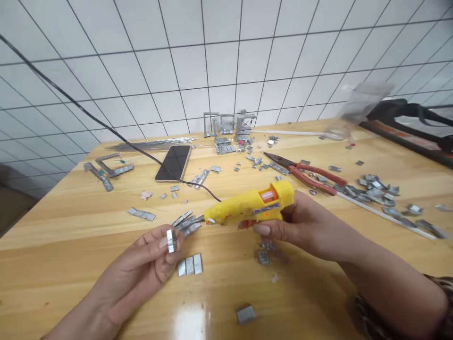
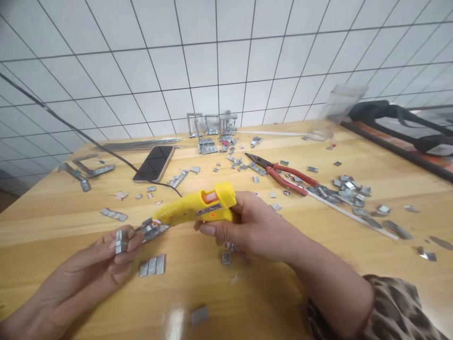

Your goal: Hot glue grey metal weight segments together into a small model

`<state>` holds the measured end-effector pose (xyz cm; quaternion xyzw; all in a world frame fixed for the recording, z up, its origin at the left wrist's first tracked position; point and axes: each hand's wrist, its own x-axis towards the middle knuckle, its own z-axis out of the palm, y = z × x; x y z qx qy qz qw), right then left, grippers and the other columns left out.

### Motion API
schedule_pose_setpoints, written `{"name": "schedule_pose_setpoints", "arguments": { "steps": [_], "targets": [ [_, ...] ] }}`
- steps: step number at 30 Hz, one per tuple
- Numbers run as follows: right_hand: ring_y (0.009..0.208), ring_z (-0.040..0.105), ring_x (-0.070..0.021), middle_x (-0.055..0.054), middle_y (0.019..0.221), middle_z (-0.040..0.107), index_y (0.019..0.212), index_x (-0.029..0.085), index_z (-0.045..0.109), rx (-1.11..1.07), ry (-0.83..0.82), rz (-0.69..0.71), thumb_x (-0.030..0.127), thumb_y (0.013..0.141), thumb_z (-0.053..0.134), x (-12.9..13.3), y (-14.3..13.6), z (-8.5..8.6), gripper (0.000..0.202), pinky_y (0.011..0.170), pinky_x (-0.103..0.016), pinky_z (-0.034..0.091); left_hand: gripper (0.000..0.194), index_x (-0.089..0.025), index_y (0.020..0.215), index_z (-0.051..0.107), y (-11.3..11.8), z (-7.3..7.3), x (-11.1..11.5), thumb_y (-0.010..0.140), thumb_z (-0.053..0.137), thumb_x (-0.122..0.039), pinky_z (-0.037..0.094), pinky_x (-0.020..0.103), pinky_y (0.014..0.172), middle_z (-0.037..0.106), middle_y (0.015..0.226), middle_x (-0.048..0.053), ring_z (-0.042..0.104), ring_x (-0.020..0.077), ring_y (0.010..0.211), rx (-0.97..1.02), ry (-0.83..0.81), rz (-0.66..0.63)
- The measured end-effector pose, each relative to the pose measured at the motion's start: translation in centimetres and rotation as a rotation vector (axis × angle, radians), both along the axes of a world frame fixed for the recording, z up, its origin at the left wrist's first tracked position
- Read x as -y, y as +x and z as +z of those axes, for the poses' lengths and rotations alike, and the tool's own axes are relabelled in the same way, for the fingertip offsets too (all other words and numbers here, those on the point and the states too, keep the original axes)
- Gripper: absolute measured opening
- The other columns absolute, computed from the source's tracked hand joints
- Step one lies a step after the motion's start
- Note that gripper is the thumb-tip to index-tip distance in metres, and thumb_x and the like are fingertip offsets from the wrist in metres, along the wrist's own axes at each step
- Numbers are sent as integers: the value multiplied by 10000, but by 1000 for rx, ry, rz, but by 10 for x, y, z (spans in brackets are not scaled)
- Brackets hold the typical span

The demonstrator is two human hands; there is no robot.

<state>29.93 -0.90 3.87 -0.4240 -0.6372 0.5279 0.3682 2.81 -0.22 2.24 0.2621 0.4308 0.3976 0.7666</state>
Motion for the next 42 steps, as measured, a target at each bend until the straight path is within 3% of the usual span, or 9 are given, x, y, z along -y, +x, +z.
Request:
{"name": "schedule_pose_setpoints", "arguments": {
  "steps": [3,6,11,16,22,29,37,42],
  "targets": [
    [821,672,-181,-51,906,729,868,172,680,-35,47,-13,275,803,664,1,0,0,123,662,-250,554,208,-129,703,751,-1,-4,1,543,884,-128,488,108,518,675,609,-10,570,52,488,34,-37,-24],
    [782,682,-177,-48,915,736,918,187,688,-59,-16,7,280,798,671,3,-3,-2,153,605,-234,553,223,-116,757,755,-3,-10,2,571,877,-140,485,103,516,692,637,3,576,54,499,52,-15,-15],
    [725,681,-197,-46,810,729,878,197,721,-3,5,29,347,784,685,5,-2,0,180,574,-252,558,290,-98,760,748,-3,-15,2,520,905,-142,483,107,466,686,598,15,584,61,473,62,-25,-8],
    [827,692,-236,-41,839,729,950,212,716,174,2,130,321,804,657,4,12,5,191,683,-289,575,266,-106,733,735,-3,-9,2,541,901,-183,508,125,503,687,603,16,610,77,503,-44,37,-4],
    [655,660,-180,-3,775,725,883,208,696,409,-1,168,234,796,615,6,9,-1,121,551,-229,520,259,-139,692,732,-1,-2,2,540,904,-260,472,137,511,687,565,4,594,82,508,-233,108,-11],
    [532,605,-136,31,662,681,823,206,676,429,32,122,200,765,614,8,-1,-5,85,441,-183,418,250,-165,695,739,-8,0,6,555,887,-309,407,167,534,672,564,-12,548,91,532,-402,150,-29],
    [619,626,-179,-13,745,698,871,211,659,506,-10,156,269,805,589,7,-4,-12,112,483,-220,441,322,-169,647,724,-10,1,9,513,893,-409,398,199,589,648,584,-11,533,117,578,-500,155,-91],
    [606,618,-169,9,730,694,855,225,652,496,-1,167,262,808,588,7,-6,-14,88,496,-219,444,301,-178,638,716,-11,-1,8,520,894,-390,383,182,559,633,571,-20,517,108,565,-486,136,-122]
  ]
}}
